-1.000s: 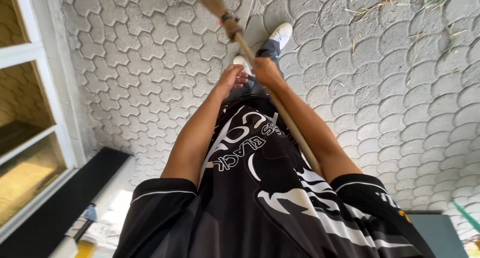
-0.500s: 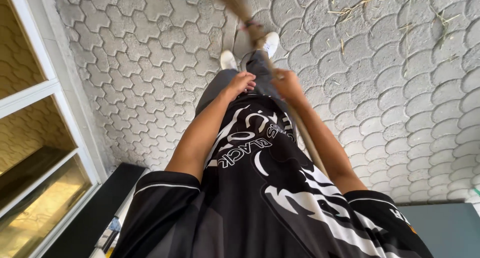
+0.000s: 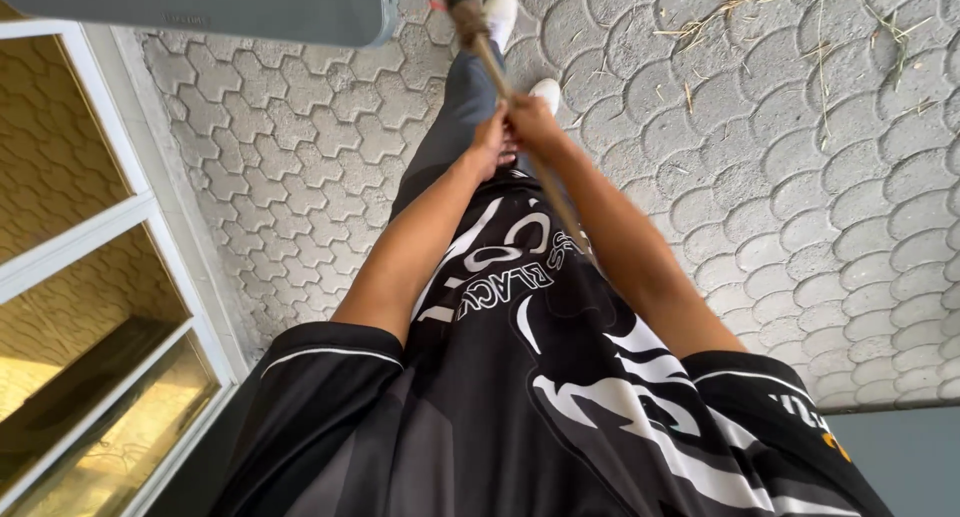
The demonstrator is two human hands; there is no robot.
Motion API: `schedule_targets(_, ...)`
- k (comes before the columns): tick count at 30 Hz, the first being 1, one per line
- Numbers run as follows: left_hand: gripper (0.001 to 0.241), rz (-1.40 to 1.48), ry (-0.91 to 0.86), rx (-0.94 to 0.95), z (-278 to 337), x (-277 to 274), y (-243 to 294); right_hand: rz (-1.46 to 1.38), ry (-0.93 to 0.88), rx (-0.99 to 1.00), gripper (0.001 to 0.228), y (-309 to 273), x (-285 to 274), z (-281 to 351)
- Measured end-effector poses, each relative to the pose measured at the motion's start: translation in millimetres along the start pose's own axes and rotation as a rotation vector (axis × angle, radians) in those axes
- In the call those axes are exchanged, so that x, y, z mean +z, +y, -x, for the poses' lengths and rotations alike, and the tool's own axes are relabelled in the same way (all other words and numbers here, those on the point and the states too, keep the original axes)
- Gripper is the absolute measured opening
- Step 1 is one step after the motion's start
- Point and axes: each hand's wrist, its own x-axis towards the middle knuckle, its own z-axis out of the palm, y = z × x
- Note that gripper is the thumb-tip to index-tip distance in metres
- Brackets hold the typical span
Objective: Sweeping a paved outdoor area with a broom.
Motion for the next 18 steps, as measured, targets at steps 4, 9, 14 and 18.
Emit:
schedule_targets(4,0.065,-0.287,-0.319,-0.092,32,33,54,0.025,0.067,0.073,0.023,-13,-42,15)
schedule_targets(9,0.063,-0.233,-0.557,-0.053,9,78,98,0.154,0.321,-0.165,0.033,-49,-64,51)
schedule_targets(14,0.065,-0.413,-0.525,-0.094,-24,74,118,-0.734,0.165,0.039,0.057,-76,-60,71)
schedule_targets(18,0.080,-0.433,-0.527,-0.138,-50,70,123,-0.563,0.261,0.098,0.052,-66,-11,48)
